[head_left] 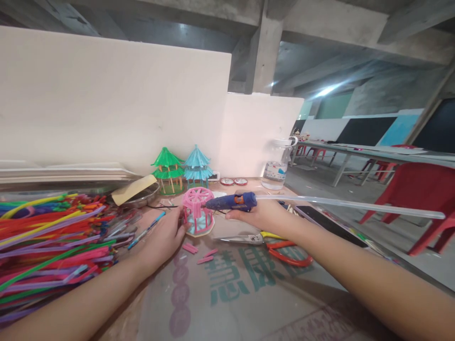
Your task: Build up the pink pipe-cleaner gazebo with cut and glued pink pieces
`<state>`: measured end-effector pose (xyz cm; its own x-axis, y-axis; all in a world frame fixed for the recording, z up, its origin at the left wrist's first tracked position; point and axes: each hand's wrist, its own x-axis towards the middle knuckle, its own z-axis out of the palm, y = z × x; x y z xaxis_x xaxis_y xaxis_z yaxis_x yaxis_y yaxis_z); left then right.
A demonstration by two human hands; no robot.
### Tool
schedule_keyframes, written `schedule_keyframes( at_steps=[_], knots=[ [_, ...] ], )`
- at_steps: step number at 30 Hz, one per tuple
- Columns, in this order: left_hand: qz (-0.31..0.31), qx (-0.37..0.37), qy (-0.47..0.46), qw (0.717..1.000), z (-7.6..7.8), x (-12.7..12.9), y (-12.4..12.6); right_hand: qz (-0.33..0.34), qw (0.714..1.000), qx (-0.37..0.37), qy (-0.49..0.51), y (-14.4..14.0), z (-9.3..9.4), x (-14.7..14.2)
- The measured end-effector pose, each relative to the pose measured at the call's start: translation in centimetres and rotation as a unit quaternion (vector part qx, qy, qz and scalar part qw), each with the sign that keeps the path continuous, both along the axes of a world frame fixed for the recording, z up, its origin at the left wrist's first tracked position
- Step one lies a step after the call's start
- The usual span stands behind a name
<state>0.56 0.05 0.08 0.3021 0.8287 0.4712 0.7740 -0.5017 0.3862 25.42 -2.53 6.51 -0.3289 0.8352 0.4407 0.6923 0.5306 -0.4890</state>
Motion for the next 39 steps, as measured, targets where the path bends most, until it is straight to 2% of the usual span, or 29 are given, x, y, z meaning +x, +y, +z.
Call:
schedule_keyframes(
  at_steps=[8, 19, 30, 39],
  knots=[
    [-0.009, 0.001, -0.007, 1.0, 0.1, 0.0, 0.0, -0.017, 1.0, 0.013, -0.014, -0.9, 0.9, -0.3],
    [-0.002, 0.001, -0.001, 1.0, 0.3, 0.2, -0.1, -0.048, 0.999, -0.001, -0.022, -0.7, 0.3, -0.2],
    [-0.022, 0.0, -0.004, 1.0, 0.1, 0.0, 0.1, -0.016, 1.0, -0.006, 0.008, 0.0, -0.5, 0.0],
    [-0.018, 0.008, -0.011, 1.0, 0.0, 0.0, 0.1, -0.044, 0.998, -0.004, -0.047, -1.2, 0.8, -0.1]
  ],
)
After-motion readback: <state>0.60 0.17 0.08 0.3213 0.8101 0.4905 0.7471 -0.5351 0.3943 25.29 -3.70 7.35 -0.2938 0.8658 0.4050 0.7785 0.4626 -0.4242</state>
